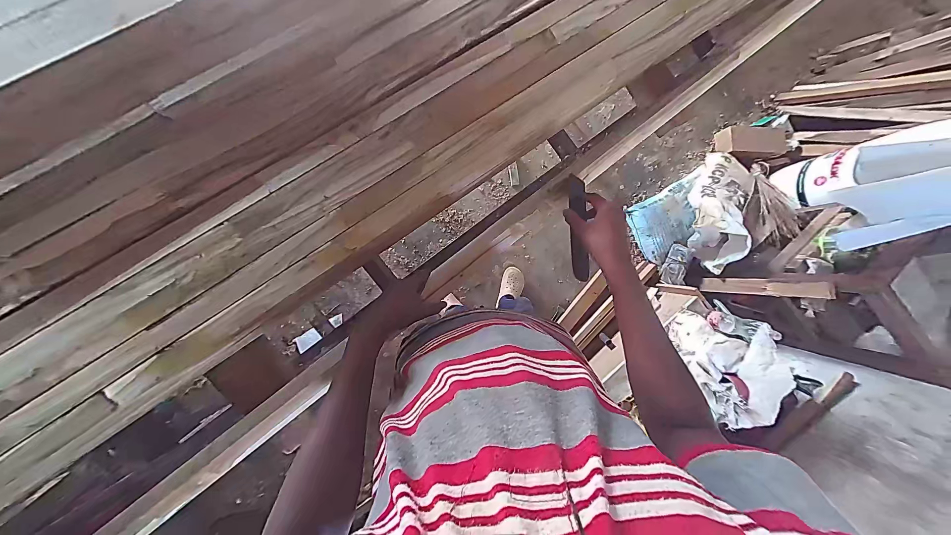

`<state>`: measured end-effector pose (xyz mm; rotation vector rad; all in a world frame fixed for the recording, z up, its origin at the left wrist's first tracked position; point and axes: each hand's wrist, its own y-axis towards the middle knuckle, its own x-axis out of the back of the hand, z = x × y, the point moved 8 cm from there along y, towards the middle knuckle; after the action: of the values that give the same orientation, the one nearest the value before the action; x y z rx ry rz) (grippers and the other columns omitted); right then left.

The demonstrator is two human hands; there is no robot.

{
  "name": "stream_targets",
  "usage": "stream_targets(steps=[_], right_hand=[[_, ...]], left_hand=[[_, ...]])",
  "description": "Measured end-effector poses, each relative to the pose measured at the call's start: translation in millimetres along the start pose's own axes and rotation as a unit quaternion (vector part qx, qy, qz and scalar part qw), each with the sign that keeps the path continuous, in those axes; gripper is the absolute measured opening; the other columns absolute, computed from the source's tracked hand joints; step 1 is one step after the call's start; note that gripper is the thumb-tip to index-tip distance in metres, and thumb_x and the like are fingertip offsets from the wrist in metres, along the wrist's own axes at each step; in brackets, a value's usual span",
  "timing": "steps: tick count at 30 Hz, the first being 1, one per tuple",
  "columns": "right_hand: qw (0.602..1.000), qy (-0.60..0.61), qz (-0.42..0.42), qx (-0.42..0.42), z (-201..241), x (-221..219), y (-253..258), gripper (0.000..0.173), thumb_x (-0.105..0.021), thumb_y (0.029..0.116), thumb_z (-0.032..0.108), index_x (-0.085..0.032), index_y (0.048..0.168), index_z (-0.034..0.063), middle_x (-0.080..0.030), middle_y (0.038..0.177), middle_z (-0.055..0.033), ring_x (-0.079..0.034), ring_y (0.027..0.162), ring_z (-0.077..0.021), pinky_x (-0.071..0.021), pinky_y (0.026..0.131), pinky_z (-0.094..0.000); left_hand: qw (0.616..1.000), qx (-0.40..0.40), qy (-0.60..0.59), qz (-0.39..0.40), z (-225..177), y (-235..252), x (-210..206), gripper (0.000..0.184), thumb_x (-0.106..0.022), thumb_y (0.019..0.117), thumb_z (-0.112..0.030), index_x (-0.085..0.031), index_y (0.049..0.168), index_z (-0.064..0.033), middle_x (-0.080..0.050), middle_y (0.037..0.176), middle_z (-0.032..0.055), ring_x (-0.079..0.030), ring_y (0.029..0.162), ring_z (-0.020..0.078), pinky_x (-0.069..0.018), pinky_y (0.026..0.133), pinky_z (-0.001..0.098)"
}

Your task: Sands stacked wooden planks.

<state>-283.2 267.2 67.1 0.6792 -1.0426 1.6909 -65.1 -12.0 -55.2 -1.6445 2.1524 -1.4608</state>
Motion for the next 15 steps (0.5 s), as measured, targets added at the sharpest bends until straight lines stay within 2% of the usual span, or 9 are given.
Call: stream_targets(steps=[1, 3, 6, 9, 12, 13, 15], right_hand=[[1.000, 0.020, -0.003, 0.005, 7, -4, -12, 0.043, -0.069, 0.0989, 0.031, -0.064, 0.131, 0.0035, -0.069, 0.104, -0.0262, -0.069, 0.092, -0.0423, -0.0537, 0.079, -0.0617], [1.000, 0.027, 0.006, 0.004, 12, -16, -27, 0.037, -0.069, 0.0988, 0.029, -0.067, 0.124, 0.0018, -0.068, 0.101, -0.0266, -0.067, 0.089, -0.0427, -0.0525, 0.076, -0.0620], [0.999, 0.008, 0.047, -0.013, 5, -26, -39, 0.041, -0.070, 0.0987, 0.032, -0.068, 0.130, 0.0051, -0.070, 0.108, -0.0242, -0.068, 0.096, -0.0407, -0.0533, 0.081, -0.0618], [0.997, 0.018, 0.080, -0.010, -1, -15, -45, 0.042, -0.070, 0.0995, 0.030, -0.066, 0.134, 0.0062, -0.072, 0.104, -0.0210, -0.070, 0.086, -0.0353, -0.0548, 0.077, -0.0570], [0.996, -0.011, 0.080, 0.028, -3, 14, -28, 0.043, -0.070, 0.0984, 0.020, -0.062, 0.139, 0.0074, -0.070, 0.112, -0.0248, -0.069, 0.092, -0.0395, -0.0544, 0.080, -0.0599], [0.994, -0.044, 0.071, 0.068, -1, 24, -16, 0.046, -0.072, 0.0947, 0.016, -0.062, 0.139, 0.0084, -0.067, 0.115, -0.0270, -0.068, 0.095, -0.0426, -0.0539, 0.080, -0.0625], [0.974, -0.149, 0.071, 0.155, 6, 37, 18, 0.053, -0.074, 0.0865, 0.012, -0.064, 0.138, 0.0143, -0.064, 0.124, -0.0255, -0.065, 0.108, -0.0442, -0.0518, 0.086, -0.0663]], left_hand=[[1.000, -0.005, 0.011, -0.009, -2, -1, 1, 0.068, -0.077, 0.0897, -0.039, -0.053, 0.144, -0.0058, -0.067, 0.116, 0.0260, -0.065, 0.108, 0.0417, -0.0484, 0.096, 0.0650], [0.999, -0.015, 0.027, -0.013, -6, -4, 2, 0.064, -0.076, 0.0908, -0.038, -0.055, 0.139, -0.0010, -0.067, 0.110, 0.0278, -0.065, 0.103, 0.0438, -0.0486, 0.092, 0.0658], [0.999, -0.020, 0.036, -0.016, -9, -6, 2, 0.061, -0.076, 0.0912, -0.037, -0.056, 0.133, 0.0029, -0.066, 0.105, 0.0284, -0.065, 0.100, 0.0446, -0.0492, 0.089, 0.0659], [0.999, -0.002, 0.048, -0.017, -8, -6, 0, 0.061, -0.075, 0.0906, -0.040, -0.057, 0.130, 0.0021, -0.066, 0.103, 0.0275, -0.065, 0.098, 0.0452, -0.0496, 0.087, 0.0672], [0.996, 0.010, 0.083, -0.024, -9, -7, -3, 0.064, -0.073, 0.0918, -0.042, -0.054, 0.134, 0.0018, -0.067, 0.105, 0.0292, -0.066, 0.100, 0.0482, -0.0498, 0.087, 0.0684], [0.994, 0.015, 0.101, -0.027, -9, -7, -3, 0.065, -0.072, 0.0921, -0.044, -0.053, 0.135, 0.0009, -0.067, 0.105, 0.0286, -0.066, 0.101, 0.0479, -0.0505, 0.087, 0.0681], [0.992, 0.022, 0.119, -0.031, -12, -10, -4, 0.066, -0.071, 0.0926, -0.045, -0.052, 0.136, 0.0008, -0.067, 0.106, 0.0287, -0.066, 0.102, 0.0486, -0.0506, 0.086, 0.0682]])
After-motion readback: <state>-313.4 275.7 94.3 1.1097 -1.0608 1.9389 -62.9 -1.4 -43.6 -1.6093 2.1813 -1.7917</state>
